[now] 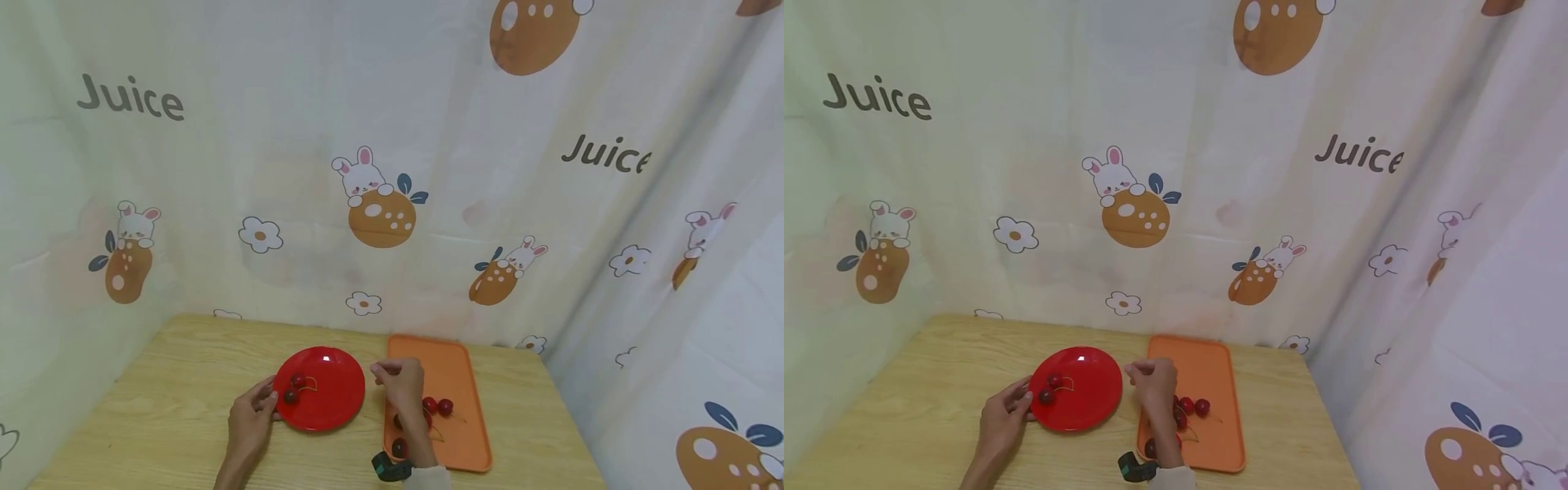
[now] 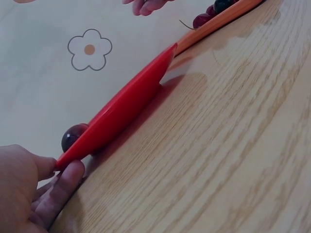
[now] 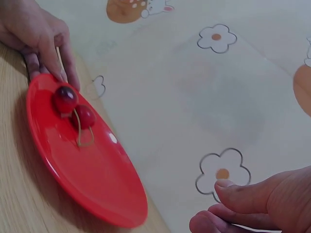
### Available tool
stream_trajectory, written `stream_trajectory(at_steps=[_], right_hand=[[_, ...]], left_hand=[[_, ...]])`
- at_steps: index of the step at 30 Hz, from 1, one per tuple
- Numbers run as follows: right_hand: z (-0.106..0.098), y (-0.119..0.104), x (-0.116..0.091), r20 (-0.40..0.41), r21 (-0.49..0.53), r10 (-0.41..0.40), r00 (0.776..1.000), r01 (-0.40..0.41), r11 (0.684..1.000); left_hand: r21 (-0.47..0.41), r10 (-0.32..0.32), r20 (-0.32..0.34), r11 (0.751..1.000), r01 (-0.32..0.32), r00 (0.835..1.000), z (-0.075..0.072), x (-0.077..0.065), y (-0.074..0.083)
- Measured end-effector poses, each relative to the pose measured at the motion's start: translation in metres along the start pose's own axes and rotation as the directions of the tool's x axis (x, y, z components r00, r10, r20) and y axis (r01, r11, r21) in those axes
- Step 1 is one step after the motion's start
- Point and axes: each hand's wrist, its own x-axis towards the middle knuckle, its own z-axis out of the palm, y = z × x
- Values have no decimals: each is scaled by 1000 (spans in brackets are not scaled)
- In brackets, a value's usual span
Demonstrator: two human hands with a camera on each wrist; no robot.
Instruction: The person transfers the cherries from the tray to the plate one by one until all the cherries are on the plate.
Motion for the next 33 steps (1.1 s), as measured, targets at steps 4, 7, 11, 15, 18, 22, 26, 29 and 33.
stream_trajectory(at_steps=[4, 7, 11, 15, 18, 22, 26, 29, 33], right_hand=[[-13, 5, 1, -34, -7, -6, 999, 5, 1000], [-24, 9, 0, -57, -24, -20, 998, 19, 1000], [-39, 13, -2, -85, -50, -6, 996, 2, 999], [-54, 19, -5, -113, -77, 18, 993, -27, 997], [-63, 22, -6, -128, -75, 37, 991, -47, 996], [-72, 25, -8, -140, -80, 47, 989, -59, 995], [-80, 29, -9, -161, -105, 64, 985, -82, 991], [-86, 31, -9, -173, -102, 73, 982, -91, 991], [-94, 35, -9, -195, -99, 74, 978, -94, 991]], left_hand=[[-9, 23, 3, 1000, -23, 1000, 1, 0, 0], [-11, 32, -1, 999, -32, 999, 2, 0, 0], [-8, 35, -5, 999, -35, 999, 3, -1, 1], [3, 40, -7, 999, -40, 999, 2, -1, 0], [11, 37, -2, 999, -37, 999, 1, -1, -1], [18, 14, 6, 1000, -15, 1000, 1, -1, -2], [25, 0, 18, 1000, -1, 1000, 1, -2, -1], [31, -3, 24, 1000, 2, 1000, 0, -3, 0], [41, 6, 17, 999, -7, 1000, 0, -3, 1]])
